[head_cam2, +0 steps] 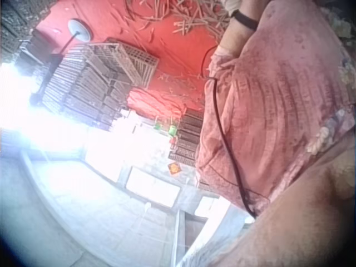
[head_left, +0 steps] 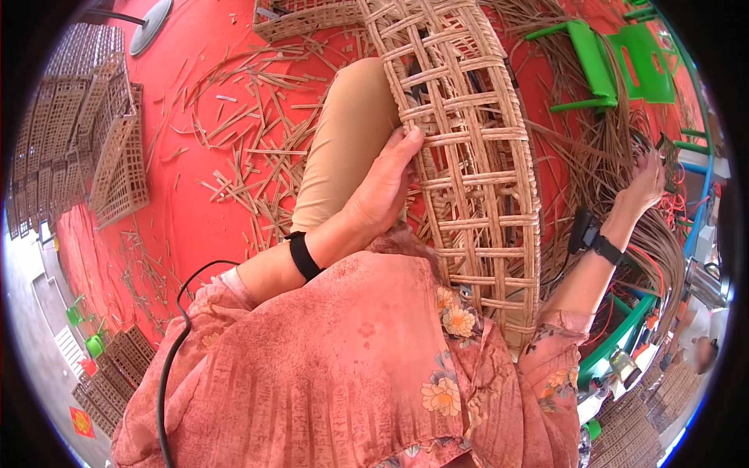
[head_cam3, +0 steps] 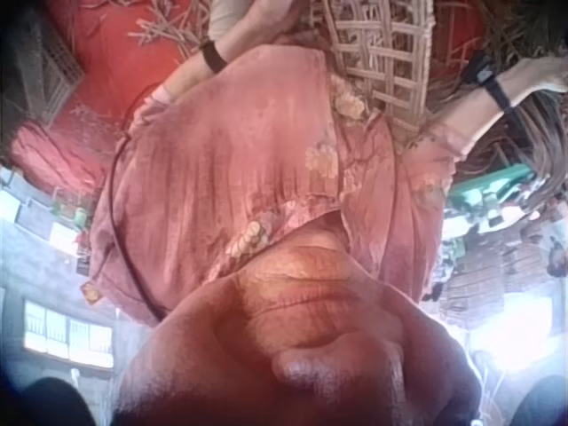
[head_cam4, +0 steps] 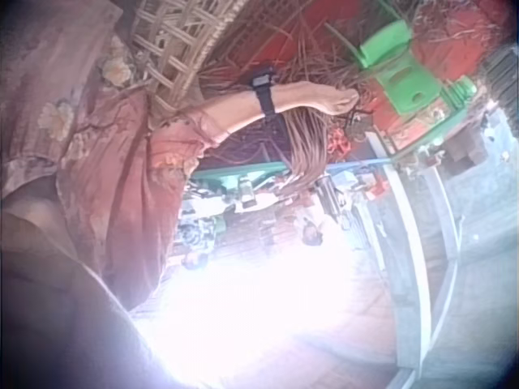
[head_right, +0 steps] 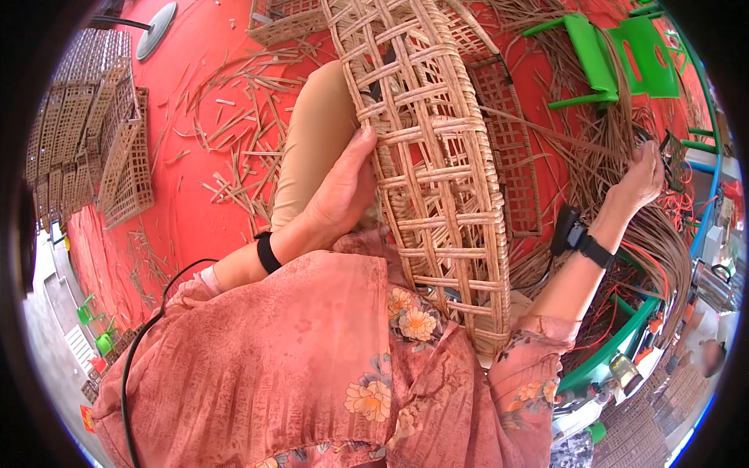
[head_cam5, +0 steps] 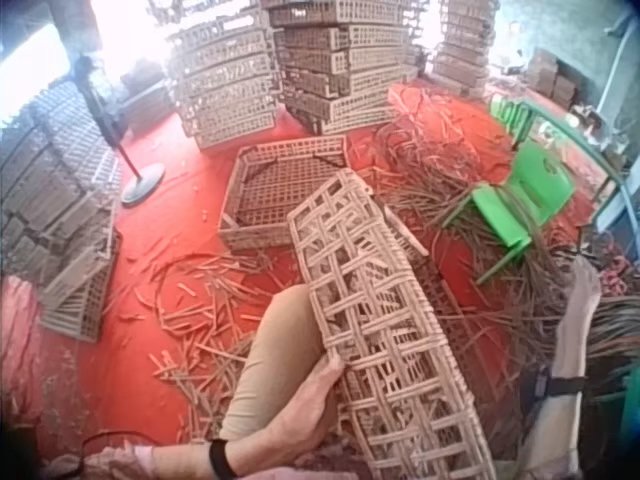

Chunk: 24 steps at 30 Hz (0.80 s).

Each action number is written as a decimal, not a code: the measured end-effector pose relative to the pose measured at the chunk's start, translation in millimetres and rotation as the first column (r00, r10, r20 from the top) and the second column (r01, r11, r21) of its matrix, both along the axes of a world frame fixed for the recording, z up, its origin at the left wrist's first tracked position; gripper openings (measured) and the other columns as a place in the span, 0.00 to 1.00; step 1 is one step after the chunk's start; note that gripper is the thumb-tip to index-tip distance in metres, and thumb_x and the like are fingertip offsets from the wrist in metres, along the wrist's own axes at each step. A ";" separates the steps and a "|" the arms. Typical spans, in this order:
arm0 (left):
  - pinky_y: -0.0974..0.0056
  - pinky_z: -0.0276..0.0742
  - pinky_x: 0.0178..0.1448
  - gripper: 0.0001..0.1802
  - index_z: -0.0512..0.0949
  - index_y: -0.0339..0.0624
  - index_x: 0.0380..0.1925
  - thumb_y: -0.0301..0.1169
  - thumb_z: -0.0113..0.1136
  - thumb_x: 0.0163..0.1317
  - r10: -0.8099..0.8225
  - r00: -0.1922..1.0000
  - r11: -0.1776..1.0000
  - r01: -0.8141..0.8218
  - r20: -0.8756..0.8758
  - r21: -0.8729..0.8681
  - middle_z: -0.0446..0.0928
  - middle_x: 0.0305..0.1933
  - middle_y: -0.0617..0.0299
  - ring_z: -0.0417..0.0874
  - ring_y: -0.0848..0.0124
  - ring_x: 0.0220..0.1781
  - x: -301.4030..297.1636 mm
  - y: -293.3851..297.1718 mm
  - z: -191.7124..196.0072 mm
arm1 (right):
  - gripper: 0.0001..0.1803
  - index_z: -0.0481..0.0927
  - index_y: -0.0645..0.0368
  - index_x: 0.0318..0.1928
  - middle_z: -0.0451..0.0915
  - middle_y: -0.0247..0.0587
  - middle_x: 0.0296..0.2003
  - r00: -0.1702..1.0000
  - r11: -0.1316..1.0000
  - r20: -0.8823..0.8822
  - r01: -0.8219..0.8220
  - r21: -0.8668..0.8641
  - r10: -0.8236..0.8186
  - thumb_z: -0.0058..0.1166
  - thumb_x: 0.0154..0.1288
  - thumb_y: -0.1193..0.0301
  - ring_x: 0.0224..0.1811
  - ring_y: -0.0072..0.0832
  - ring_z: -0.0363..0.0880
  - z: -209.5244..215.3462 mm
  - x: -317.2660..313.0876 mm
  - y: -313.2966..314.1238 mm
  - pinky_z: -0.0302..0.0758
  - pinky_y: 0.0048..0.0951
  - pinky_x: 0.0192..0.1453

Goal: Weaving bamboo strips and using a staple gun to assemble furniture components.

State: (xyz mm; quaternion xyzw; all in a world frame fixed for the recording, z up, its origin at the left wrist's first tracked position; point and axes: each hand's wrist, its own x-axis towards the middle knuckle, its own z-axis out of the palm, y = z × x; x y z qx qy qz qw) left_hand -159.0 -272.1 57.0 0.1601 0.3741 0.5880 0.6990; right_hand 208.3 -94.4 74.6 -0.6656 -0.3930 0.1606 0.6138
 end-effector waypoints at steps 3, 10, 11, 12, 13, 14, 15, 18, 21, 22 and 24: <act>0.60 0.59 0.69 0.26 0.62 0.38 0.61 0.43 0.46 0.70 -0.009 1.000 1.000 0.009 -0.021 0.001 0.69 0.60 0.60 0.68 0.70 0.62 0.8 1.0 -2.0 | 0.18 0.81 0.64 0.47 0.82 0.42 0.43 0.862 0.996 0.505 -0.072 0.054 0.035 0.55 0.62 0.65 0.44 0.24 0.80 26.1 -21.2 -8.3 0.72 0.24 0.46; 0.57 0.61 0.68 0.27 0.63 0.37 0.59 0.44 0.50 0.67 -0.008 0.994 1.000 0.006 0.107 0.019 0.70 0.58 0.58 0.68 0.69 0.61 -3.8 1.8 7.5 | 0.17 0.84 0.59 0.40 0.82 0.32 0.30 0.488 0.228 -0.338 -0.780 -0.583 0.805 0.50 0.64 0.60 0.31 0.16 0.78 26.1 -141.3 -33.0 0.67 0.19 0.29; 0.57 0.61 0.68 0.27 0.63 0.38 0.59 0.44 0.50 0.67 -0.036 0.989 0.999 0.033 0.146 0.023 0.71 0.58 0.58 0.69 0.69 0.61 -1.3 3.1 7.7 | 0.19 0.84 0.59 0.41 0.81 0.30 0.30 0.424 0.158 -0.436 -0.835 -0.527 0.794 0.52 0.64 0.57 0.29 0.15 0.75 8.4 -150.7 -39.0 0.66 0.19 0.29; 0.57 0.61 0.68 0.27 0.63 0.38 0.59 0.44 0.50 0.67 -0.035 0.989 0.999 0.032 0.147 0.025 0.71 0.58 0.58 0.69 0.69 0.61 -1.2 3.5 6.6 | 0.21 0.83 0.60 0.44 0.80 0.27 0.30 0.304 0.106 -0.510 -0.919 -0.381 0.804 0.53 0.64 0.55 0.26 0.15 0.71 -8.3 -161.1 -47.1 0.66 0.20 0.29; 0.57 0.61 0.67 0.27 0.63 0.39 0.60 0.44 0.50 0.67 -0.037 0.989 0.999 0.037 0.144 0.002 0.72 0.57 0.59 0.69 0.69 0.61 -2.8 3.3 5.3 | 0.20 0.82 0.62 0.44 0.81 0.28 0.31 0.288 0.121 -0.627 -0.948 -0.295 0.724 0.54 0.64 0.57 0.28 0.16 0.72 -11.4 -173.2 -58.0 0.67 0.19 0.31; 0.57 0.61 0.67 0.27 0.64 0.39 0.60 0.44 0.50 0.66 -0.045 0.989 0.999 0.049 0.143 -0.021 0.72 0.56 0.60 0.70 0.69 0.60 -2.8 3.6 4.9 | 0.19 0.81 0.63 0.45 0.81 0.30 0.32 0.261 0.153 -0.730 -0.965 -0.212 0.631 0.55 0.64 0.59 0.29 0.16 0.73 -10.5 -178.8 -67.5 0.69 0.17 0.33; 0.57 0.61 0.67 0.27 0.64 0.39 0.60 0.44 0.50 0.66 -0.043 0.988 0.999 0.046 0.147 -0.019 0.72 0.56 0.60 0.70 0.69 0.60 -2.6 4.2 5.9 | 0.19 0.81 0.63 0.45 0.81 0.30 0.32 0.227 0.187 -0.771 -0.972 -0.142 0.596 0.55 0.64 0.59 0.29 0.16 0.73 -11.8 -184.2 -73.7 0.69 0.17 0.34; 0.58 0.61 0.66 0.28 0.64 0.42 0.60 0.45 0.51 0.65 -0.045 0.992 0.998 0.050 0.118 -0.038 0.72 0.57 0.61 0.70 0.70 0.59 -2.2 4.7 9.7 | 0.19 0.81 0.63 0.45 0.81 0.30 0.32 0.162 0.242 -0.787 -0.970 -0.016 0.595 0.56 0.64 0.60 0.30 0.17 0.74 -17.6 -197.8 -83.5 0.69 0.18 0.34; 0.58 0.60 0.66 0.30 0.63 0.43 0.61 0.46 0.52 0.63 -0.064 0.990 0.997 0.069 0.126 -0.035 0.70 0.59 0.61 0.68 0.70 0.60 -4.7 4.0 6.8 | 0.18 0.81 0.63 0.45 0.81 0.31 0.32 0.143 0.276 -0.772 -0.960 0.044 0.619 0.56 0.64 0.60 0.30 0.17 0.74 -22.3 -208.9 -88.2 0.70 0.18 0.35; 0.58 0.60 0.66 0.30 0.63 0.43 0.61 0.46 0.52 0.63 -0.060 0.990 0.997 0.065 0.127 -0.035 0.70 0.59 0.61 0.68 0.70 0.60 -5.8 3.9 6.1 | 0.18 0.81 0.63 0.45 0.81 0.31 0.33 0.140 0.286 -0.767 -0.956 0.059 0.627 0.56 0.64 0.60 0.31 0.17 0.74 -22.5 -210.9 -89.8 0.70 0.18 0.35; 0.58 0.60 0.66 0.31 0.62 0.43 0.62 0.46 0.52 0.64 -0.084 0.987 0.996 0.089 0.136 -0.032 0.68 0.60 0.61 0.67 0.69 0.61 -7.1 3.3 6.0 | 0.18 0.81 0.63 0.45 0.81 0.31 0.33 0.145 0.310 -0.753 -0.947 0.083 0.642 0.56 0.64 0.61 0.31 0.17 0.74 -22.3 -213.8 -90.9 0.70 0.18 0.36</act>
